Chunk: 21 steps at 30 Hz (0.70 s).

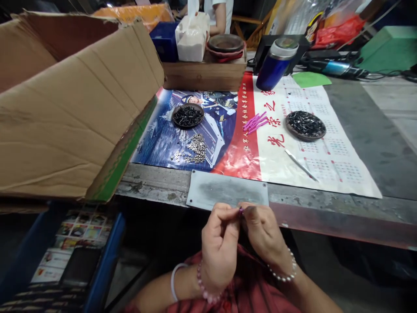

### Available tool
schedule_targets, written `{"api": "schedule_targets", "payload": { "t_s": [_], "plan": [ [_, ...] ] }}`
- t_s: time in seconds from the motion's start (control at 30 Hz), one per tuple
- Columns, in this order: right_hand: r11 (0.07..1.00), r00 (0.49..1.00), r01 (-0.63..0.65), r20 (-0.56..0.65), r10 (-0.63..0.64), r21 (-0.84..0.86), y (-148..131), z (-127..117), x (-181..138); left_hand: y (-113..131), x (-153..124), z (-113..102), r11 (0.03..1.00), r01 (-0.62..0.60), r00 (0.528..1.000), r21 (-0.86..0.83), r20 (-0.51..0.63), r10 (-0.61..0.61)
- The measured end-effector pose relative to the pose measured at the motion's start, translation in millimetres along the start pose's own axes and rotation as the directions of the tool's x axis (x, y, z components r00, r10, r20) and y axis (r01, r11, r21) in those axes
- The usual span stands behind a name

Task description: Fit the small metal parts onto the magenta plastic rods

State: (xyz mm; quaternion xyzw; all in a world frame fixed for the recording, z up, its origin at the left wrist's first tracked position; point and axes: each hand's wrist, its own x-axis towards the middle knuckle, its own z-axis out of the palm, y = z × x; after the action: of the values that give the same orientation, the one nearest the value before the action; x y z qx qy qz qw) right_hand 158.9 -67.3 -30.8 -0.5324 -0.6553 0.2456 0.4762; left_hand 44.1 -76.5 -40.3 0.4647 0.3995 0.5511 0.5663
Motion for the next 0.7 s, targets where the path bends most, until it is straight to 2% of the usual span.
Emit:
{"api": "schedule_targets", "payload": {
  "t_s": [0.13, 0.37, 0.57, 0.7],
  "plan": [
    [0.998, 0.998, -0.026, 0.061, 0.023, 0.055, -3.9, -5.7, 2.2, 1.4, -0.6, -0.3, 1.0, -0.004, 1.0, 0.011, 0.027, 0.003],
    [0.998, 0.998, -0.061, -0.002, 0.061, 0.036, -8.8, -6.8, -4.0, -0.8, 0.1, -3.2, 1.0, 0.011, 1.0, 0.0, -0.007, -0.011],
    [0.984, 0.99, 0.065, -0.111, -0.084, -0.163, -9.4, -5.3, -6.9, -5.4, 0.8, -4.3, 0.999, 0.034, 0.999, -0.02, -0.029, -0.035],
    [0.967, 0.981, 0.085, -0.151, -0.124, -0.24, -5.7, -2.3, -8.0, -8.1, 2.6, -3.6, 0.996, 0.08, 0.996, -0.044, -0.047, -0.082]
  ]
}}
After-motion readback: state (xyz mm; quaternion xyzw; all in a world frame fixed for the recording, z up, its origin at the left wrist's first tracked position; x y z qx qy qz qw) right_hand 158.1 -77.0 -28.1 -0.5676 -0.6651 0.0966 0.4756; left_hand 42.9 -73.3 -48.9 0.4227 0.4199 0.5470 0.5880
